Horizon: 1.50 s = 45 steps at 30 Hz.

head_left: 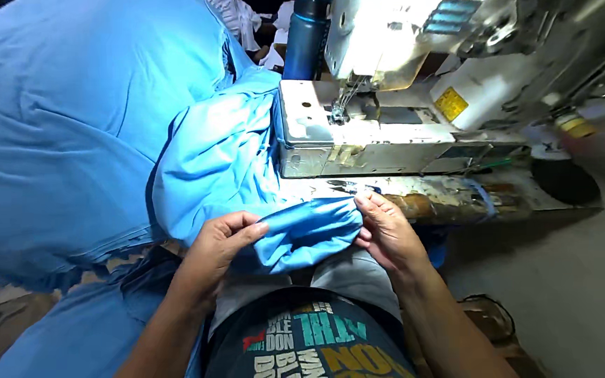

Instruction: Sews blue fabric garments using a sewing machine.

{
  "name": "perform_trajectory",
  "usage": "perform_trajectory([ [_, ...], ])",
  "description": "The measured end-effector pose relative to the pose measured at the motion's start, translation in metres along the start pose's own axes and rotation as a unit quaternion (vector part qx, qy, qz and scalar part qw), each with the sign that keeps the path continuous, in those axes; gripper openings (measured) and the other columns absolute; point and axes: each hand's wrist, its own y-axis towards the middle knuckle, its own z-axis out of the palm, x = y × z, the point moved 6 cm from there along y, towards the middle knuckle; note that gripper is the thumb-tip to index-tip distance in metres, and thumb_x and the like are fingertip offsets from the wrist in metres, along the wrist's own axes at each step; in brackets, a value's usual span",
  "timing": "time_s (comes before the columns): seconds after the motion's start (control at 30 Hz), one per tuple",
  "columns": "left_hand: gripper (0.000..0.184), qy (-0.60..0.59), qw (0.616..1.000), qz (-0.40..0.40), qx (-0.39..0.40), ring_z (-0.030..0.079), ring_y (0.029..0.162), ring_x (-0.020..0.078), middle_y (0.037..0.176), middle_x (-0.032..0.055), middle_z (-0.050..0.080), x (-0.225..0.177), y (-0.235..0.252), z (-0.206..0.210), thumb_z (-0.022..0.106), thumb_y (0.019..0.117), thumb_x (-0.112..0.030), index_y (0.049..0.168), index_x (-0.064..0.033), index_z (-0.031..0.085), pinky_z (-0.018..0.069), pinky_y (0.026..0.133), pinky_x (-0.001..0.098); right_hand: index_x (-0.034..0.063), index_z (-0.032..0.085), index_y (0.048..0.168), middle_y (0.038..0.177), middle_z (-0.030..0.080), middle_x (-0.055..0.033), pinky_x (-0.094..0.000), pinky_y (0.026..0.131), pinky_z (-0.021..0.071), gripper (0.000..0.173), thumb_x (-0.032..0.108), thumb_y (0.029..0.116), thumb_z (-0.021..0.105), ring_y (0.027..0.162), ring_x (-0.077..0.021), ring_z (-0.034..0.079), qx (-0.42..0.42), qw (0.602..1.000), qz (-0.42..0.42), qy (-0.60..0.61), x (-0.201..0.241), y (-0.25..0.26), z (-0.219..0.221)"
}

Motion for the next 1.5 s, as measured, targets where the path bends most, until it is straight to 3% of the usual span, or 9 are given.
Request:
perform_trajectory([
  [0.17, 0.019, -0.102, 0.994, -0.024, 0.015, 0.065, 0.062, -0.0008, 0.068, -0.0029, 0.069, -0.002, -0.001, 0.010, 0.065, 0.0942, -0.015, 0.079, -0.0161, 0.075, 0.0553, 0.061, 0.0157, 0.0140, 0.068, 0.089, 0.067, 0.062, 0.0030, -0.0096, 0.042, 0.0382, 0.028, 0.015, 0.1071, 0.047, 0.046, 0.0044, 0.047, 0.055, 0.990, 0.070, 0.107, -0.003, -0.002, -0.005],
  [0.33, 0.024, 0.074, 0.990, 0.118, 0.035, 0.063, 0.074, -0.0026, 0.085, -0.0110, 0.068, -0.022, 0.005, 0.013, 0.072, 0.0921, -0.021, 0.116, -0.0232, 0.075, 0.0534, 0.070, 0.0127, 0.0232, 0.072, 0.117, 0.104, 0.072, 0.0083, -0.0097, 0.060, 0.0509, 0.025, 0.016, 0.0930, 0.074, 0.071, 0.0067, 0.061, 0.135, 0.978, -0.147, -0.057, 0.018, -0.016, -0.015],
  [0.6, 0.015, 0.309, 0.872, 0.375, -0.068, 0.054, 0.097, -0.0050, 0.097, -0.0088, 0.057, -0.052, -0.022, 0.034, 0.068, 0.0970, -0.025, 0.109, -0.0243, 0.077, 0.0430, 0.086, 0.0099, 0.0201, 0.076, 0.114, 0.099, 0.057, -0.0038, -0.0086, 0.084, 0.0423, 0.018, 0.027, 0.1019, 0.065, 0.092, 0.0028, 0.054, -0.018, 0.783, -0.446, -0.433, 0.047, -0.050, -0.006],
  [0.83, 0.021, 0.048, 0.976, 0.213, 0.010, 0.068, 0.082, -0.0016, 0.092, -0.0093, 0.073, -0.089, 0.037, 0.064, 0.053, 0.1045, -0.015, 0.103, -0.0217, 0.073, 0.0579, 0.074, 0.0164, 0.0177, 0.068, 0.100, 0.109, 0.064, -0.0012, -0.0222, 0.103, 0.0437, 0.023, 0.038, 0.1054, 0.057, 0.111, -0.0035, 0.058, -0.036, 0.736, -0.489, -0.466, 0.076, -0.034, -0.003],
  [0.93, 0.015, 0.319, 0.850, 0.419, 0.001, 0.059, 0.092, -0.0051, 0.097, -0.0052, 0.065, -0.144, 0.081, 0.087, 0.059, 0.0975, -0.008, 0.104, -0.0047, 0.072, 0.0475, 0.082, 0.0098, 0.0072, 0.064, 0.081, 0.078, 0.061, 0.0019, -0.0089, 0.075, 0.0458, 0.025, 0.023, 0.1001, 0.062, 0.081, 0.0043, 0.058, 0.049, 0.860, -0.395, -0.320, 0.078, 0.003, -0.001],
  [1.03, 0.016, 0.516, 0.765, 0.386, 0.019, 0.064, 0.087, 0.0156, 0.088, 0.0082, 0.067, -0.120, 0.159, 0.102, 0.063, 0.0948, -0.016, 0.091, -0.0048, 0.074, 0.0488, 0.078, 0.0336, 0.0109, 0.064, 0.070, 0.068, 0.062, 0.0120, -0.0111, 0.062, 0.0503, 0.029, 0.002, 0.0956, 0.052, 0.065, 0.0082, 0.059, 0.128, 0.974, -0.144, -0.118, 0.038, 0.047, -0.008],
  [1.13, 0.018, 0.533, 0.791, 0.296, 0.053, 0.069, 0.098, 0.0276, 0.098, 0.0134, 0.072, -0.081, 0.231, 0.102, 0.068, 0.0932, -0.020, 0.101, -0.0044, 0.074, 0.0519, 0.082, 0.0530, 0.0100, 0.066, 0.071, 0.063, 0.066, 0.0102, -0.0146, 0.058, 0.0525, 0.036, 0.004, 0.0999, 0.045, 0.058, 0.0045, 0.061, 0.091, 0.985, -0.096, -0.107, 0.023, 0.074, -0.012],
  [1.27, 0.047, 0.523, 0.745, 0.413, 0.038, 0.065, 0.114, 0.0218, 0.116, 0.0093, 0.071, -0.026, 0.309, 0.079, 0.071, 0.0877, -0.047, 0.120, -0.0130, 0.069, 0.0514, 0.096, 0.0461, 0.0030, 0.068, 0.074, 0.067, 0.070, 0.0053, -0.0147, 0.056, 0.0552, 0.037, 0.005, 0.1019, 0.045, 0.057, 0.0031, 0.064, 0.072, 0.972, -0.159, -0.157, 0.031, 0.091, -0.011],
  [1.5, 0.051, 0.511, 0.769, 0.378, 0.065, 0.063, 0.122, 0.0332, 0.123, 0.0202, 0.069, -0.040, 0.304, 0.088, 0.072, 0.0895, -0.038, 0.125, -0.0021, 0.067, 0.0483, 0.104, 0.0527, 0.0015, 0.069, 0.076, 0.067, 0.071, 0.0028, -0.0160, 0.054, 0.0542, 0.036, 0.006, 0.1030, 0.046, 0.055, 0.0011, 0.063, 0.013, 0.979, -0.154, -0.137, 0.021, 0.089, -0.008],
])
